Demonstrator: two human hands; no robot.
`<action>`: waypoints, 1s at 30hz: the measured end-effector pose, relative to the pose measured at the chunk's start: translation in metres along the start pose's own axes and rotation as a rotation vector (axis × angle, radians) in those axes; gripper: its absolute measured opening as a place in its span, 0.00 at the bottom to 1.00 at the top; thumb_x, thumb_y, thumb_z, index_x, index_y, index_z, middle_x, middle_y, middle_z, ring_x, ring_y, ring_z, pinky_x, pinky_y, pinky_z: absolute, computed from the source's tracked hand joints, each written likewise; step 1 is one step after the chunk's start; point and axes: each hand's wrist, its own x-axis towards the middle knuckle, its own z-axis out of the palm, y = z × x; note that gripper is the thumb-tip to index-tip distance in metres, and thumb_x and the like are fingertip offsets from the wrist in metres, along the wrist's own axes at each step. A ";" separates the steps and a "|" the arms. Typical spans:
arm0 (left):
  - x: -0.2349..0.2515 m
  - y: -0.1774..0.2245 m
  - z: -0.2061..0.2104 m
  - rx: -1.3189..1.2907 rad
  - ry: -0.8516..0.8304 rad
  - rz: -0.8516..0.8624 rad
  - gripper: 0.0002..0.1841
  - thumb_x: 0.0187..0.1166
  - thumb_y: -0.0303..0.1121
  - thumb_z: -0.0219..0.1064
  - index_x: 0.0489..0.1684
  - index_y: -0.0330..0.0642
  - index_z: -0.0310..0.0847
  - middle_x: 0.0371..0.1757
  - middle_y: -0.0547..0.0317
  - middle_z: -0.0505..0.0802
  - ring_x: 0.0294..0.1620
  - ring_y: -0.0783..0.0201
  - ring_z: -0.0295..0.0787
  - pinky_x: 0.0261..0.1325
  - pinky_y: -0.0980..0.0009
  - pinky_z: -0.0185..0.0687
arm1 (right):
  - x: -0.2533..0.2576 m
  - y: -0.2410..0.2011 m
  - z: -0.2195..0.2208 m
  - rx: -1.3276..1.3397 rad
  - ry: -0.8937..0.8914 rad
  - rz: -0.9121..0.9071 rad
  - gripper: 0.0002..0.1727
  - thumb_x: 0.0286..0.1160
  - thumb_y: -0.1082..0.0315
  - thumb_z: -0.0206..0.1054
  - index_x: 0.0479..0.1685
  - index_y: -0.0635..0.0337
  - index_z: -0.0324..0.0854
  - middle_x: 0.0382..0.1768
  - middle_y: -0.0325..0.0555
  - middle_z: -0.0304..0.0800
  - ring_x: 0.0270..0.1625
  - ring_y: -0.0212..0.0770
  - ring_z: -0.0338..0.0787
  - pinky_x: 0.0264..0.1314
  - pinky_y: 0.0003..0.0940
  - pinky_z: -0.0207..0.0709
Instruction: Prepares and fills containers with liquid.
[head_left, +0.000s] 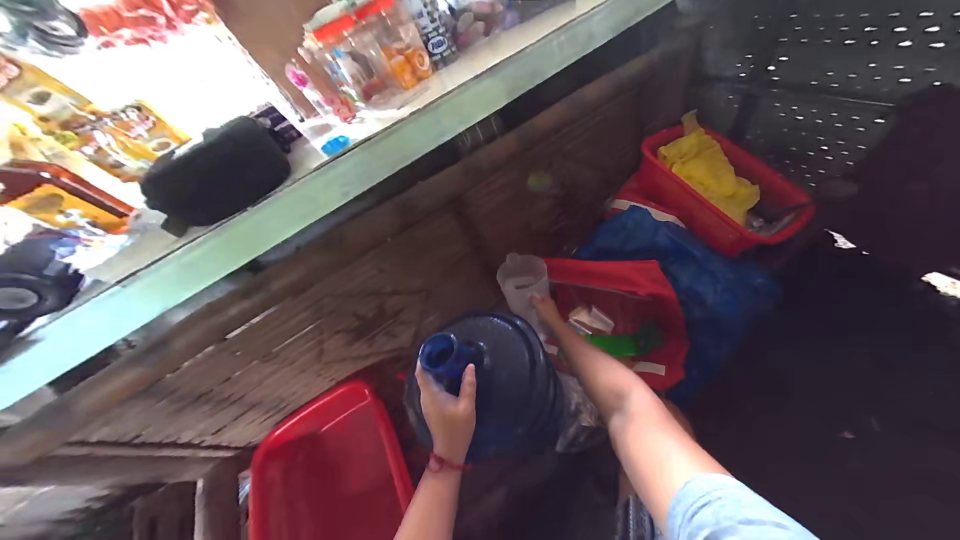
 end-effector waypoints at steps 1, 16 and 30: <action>0.002 0.001 0.000 0.006 -0.007 -0.002 0.42 0.75 0.36 0.70 0.81 0.12 0.54 0.73 0.21 0.78 0.76 0.50 0.80 0.80 0.66 0.72 | 0.000 -0.006 -0.007 -0.028 -0.006 -0.021 0.28 0.93 0.56 0.54 0.77 0.71 0.71 0.67 0.68 0.82 0.64 0.56 0.83 0.69 0.52 0.74; 0.034 -0.001 0.020 -0.026 -0.160 -0.095 0.42 0.75 0.41 0.75 0.84 0.27 0.60 0.78 0.31 0.77 0.82 0.38 0.72 0.87 0.38 0.55 | -0.250 -0.108 -0.135 0.090 0.178 -0.279 0.21 0.86 0.59 0.56 0.72 0.60 0.68 0.47 0.44 0.88 0.46 0.40 0.91 0.49 0.42 0.89; 0.051 -0.023 0.000 -0.279 -0.372 -0.088 0.36 0.66 0.40 0.82 0.73 0.31 0.74 0.67 0.39 0.88 0.73 0.43 0.82 0.88 0.33 0.48 | -0.309 -0.122 -0.119 -0.088 0.502 -0.009 0.20 0.89 0.48 0.54 0.64 0.52 0.72 0.44 0.41 0.85 0.46 0.42 0.89 0.44 0.51 0.86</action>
